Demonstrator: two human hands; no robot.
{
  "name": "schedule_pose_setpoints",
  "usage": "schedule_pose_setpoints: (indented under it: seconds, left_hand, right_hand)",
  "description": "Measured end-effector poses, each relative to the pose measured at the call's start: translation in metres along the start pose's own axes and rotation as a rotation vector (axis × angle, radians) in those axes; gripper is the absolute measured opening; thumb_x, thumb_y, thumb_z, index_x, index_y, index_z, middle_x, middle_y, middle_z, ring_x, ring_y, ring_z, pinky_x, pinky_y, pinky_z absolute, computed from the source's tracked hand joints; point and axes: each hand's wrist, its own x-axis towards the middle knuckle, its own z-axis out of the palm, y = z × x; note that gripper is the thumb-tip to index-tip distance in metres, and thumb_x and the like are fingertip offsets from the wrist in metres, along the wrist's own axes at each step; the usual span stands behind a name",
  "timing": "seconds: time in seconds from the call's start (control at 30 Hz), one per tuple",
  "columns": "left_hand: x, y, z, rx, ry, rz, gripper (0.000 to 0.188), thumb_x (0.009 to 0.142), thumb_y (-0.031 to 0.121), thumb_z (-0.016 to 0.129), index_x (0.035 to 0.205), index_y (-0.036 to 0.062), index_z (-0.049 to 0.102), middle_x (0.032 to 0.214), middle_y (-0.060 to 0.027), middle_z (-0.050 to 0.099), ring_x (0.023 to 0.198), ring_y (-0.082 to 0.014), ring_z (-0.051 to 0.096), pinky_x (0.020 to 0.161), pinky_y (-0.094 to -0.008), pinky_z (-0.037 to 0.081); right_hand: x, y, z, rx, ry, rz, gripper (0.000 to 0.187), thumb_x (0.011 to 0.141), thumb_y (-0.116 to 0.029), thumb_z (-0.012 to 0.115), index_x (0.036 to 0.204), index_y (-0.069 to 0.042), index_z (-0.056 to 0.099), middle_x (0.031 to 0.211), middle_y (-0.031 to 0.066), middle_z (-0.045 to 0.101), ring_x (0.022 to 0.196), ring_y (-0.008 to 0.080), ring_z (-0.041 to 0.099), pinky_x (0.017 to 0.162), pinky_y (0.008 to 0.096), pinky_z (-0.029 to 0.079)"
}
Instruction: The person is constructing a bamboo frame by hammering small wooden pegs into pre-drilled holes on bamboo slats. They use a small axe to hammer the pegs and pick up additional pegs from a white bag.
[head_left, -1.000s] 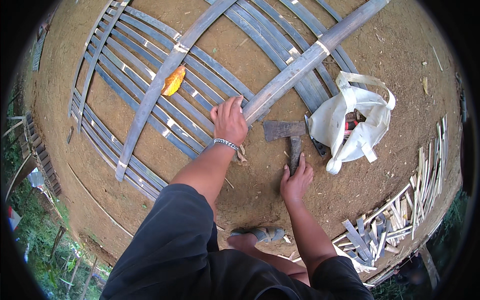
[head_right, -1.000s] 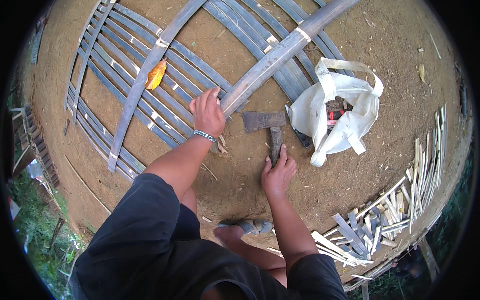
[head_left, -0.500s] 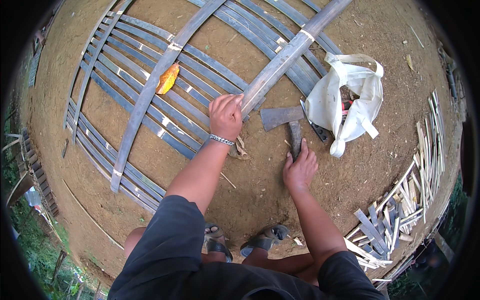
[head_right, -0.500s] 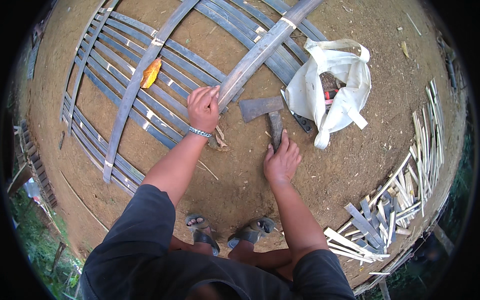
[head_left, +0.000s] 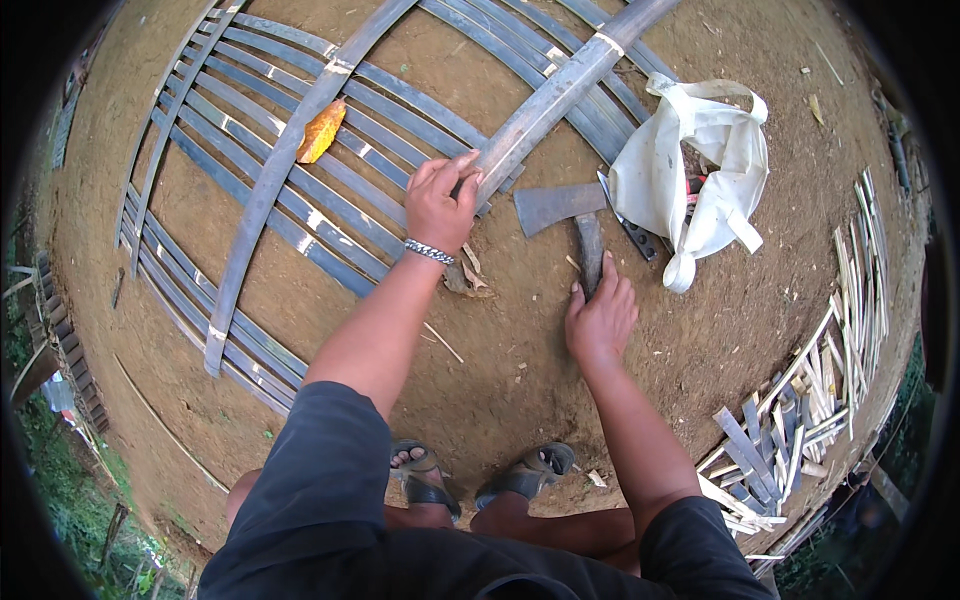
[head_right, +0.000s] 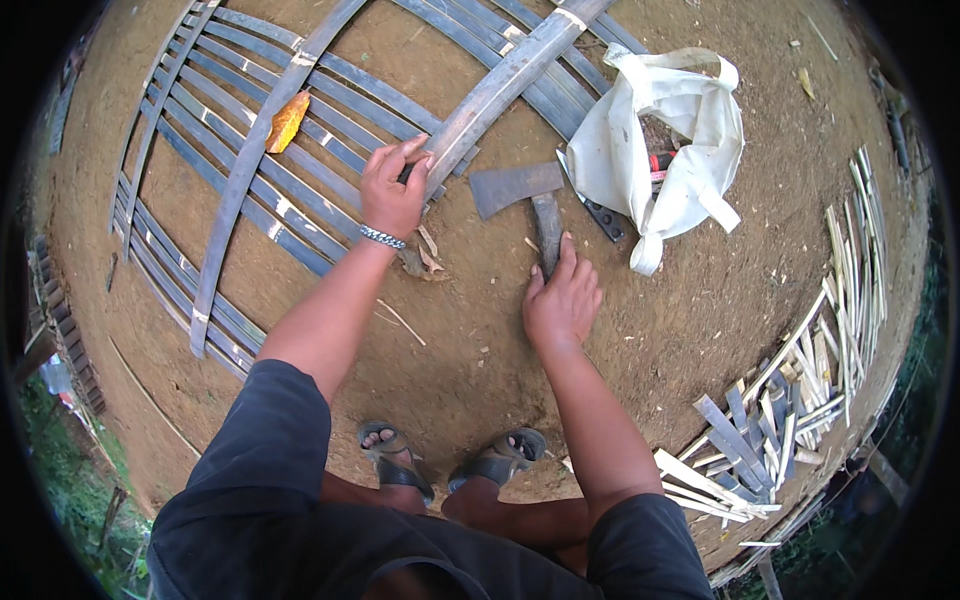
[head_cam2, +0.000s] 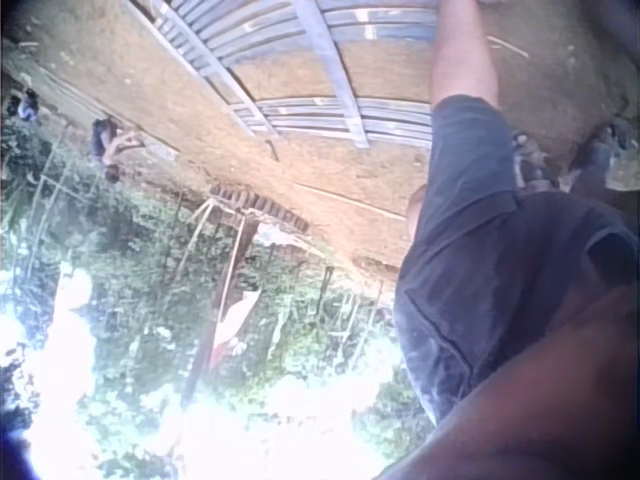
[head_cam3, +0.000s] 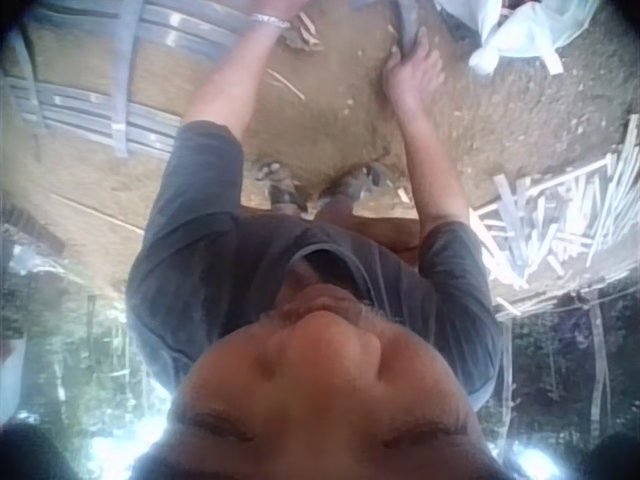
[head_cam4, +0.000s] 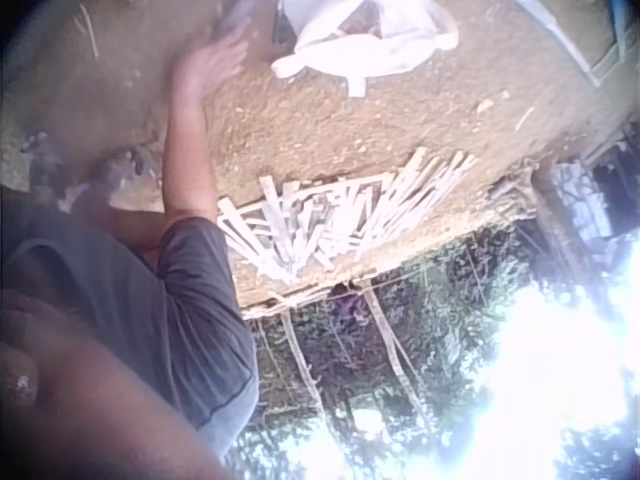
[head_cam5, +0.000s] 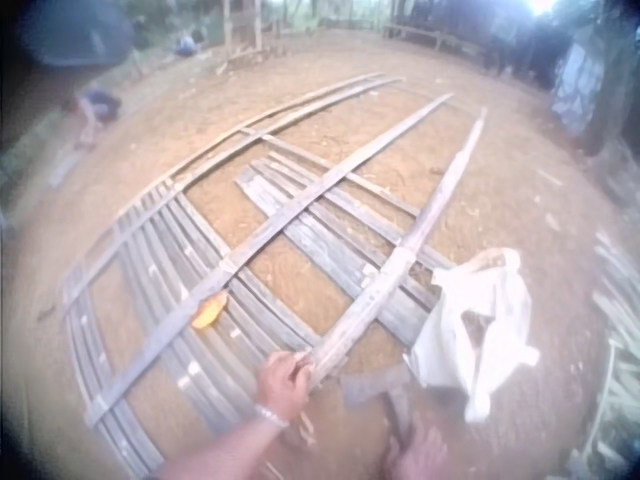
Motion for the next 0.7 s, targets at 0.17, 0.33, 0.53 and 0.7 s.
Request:
schedule_pose_setpoints:
  seconds: [0.17, 0.33, 0.53, 0.7]
  left_hand:
    - [-0.0007, -0.0011, -0.0014, 0.055, -0.043, 0.01, 0.012, 0.084, 0.01, 0.08, 0.095, 0.0115, 0.082, 0.093, -0.0064, 0.078, 0.095, -0.0249, 0.07, 0.086, -0.0386, 0.054]
    - [-0.001, -0.0021, 0.0006, 0.06, -0.035, 0.066, 0.011, 0.083, 0.007, 0.081, 0.093, 0.0106, 0.082, 0.091, -0.0064, 0.078, 0.093, -0.0248, 0.071, 0.084, -0.0379, 0.055]
    - [-0.0012, -0.001, 0.0011, 0.145, -0.045, 0.174, 0.009, 0.084, 0.009, 0.081, 0.092, 0.0123, 0.081, 0.092, -0.0024, 0.079, 0.093, -0.023, 0.072, 0.084, -0.0377, 0.053]
    - [-0.0012, -0.0012, 0.0032, 0.166, -0.029, 0.167, 0.008, 0.084, 0.009, 0.081, 0.091, 0.0125, 0.081, 0.093, -0.0022, 0.079, 0.093, -0.0233, 0.072, 0.083, -0.038, 0.052]
  right_hand:
    - [0.0022, -0.0016, -0.0027, 0.002, -0.047, 0.025, 0.075, 0.096, -0.035, 0.067, 0.16, -0.015, 0.035, 0.126, 0.0135, 0.053, 0.121, 0.0324, 0.053, 0.1, 0.0469, 0.039]
    - [0.0028, -0.0026, -0.0053, 0.027, -0.049, 0.027, 0.076, 0.096, -0.033, 0.069, 0.16, -0.015, 0.033, 0.124, 0.0155, 0.053, 0.123, 0.0344, 0.053, 0.103, 0.0488, 0.04]
    - [0.0027, -0.0029, -0.007, 0.037, -0.073, 0.035, 0.076, 0.096, -0.033, 0.068, 0.161, -0.015, 0.032, 0.126, 0.0148, 0.052, 0.124, 0.0329, 0.052, 0.104, 0.0478, 0.039]
    - [0.0029, -0.0027, -0.0052, 0.027, -0.063, 0.033, 0.075, 0.097, -0.034, 0.067, 0.161, -0.015, 0.032, 0.126, 0.0146, 0.052, 0.124, 0.0324, 0.053, 0.103, 0.047, 0.039]
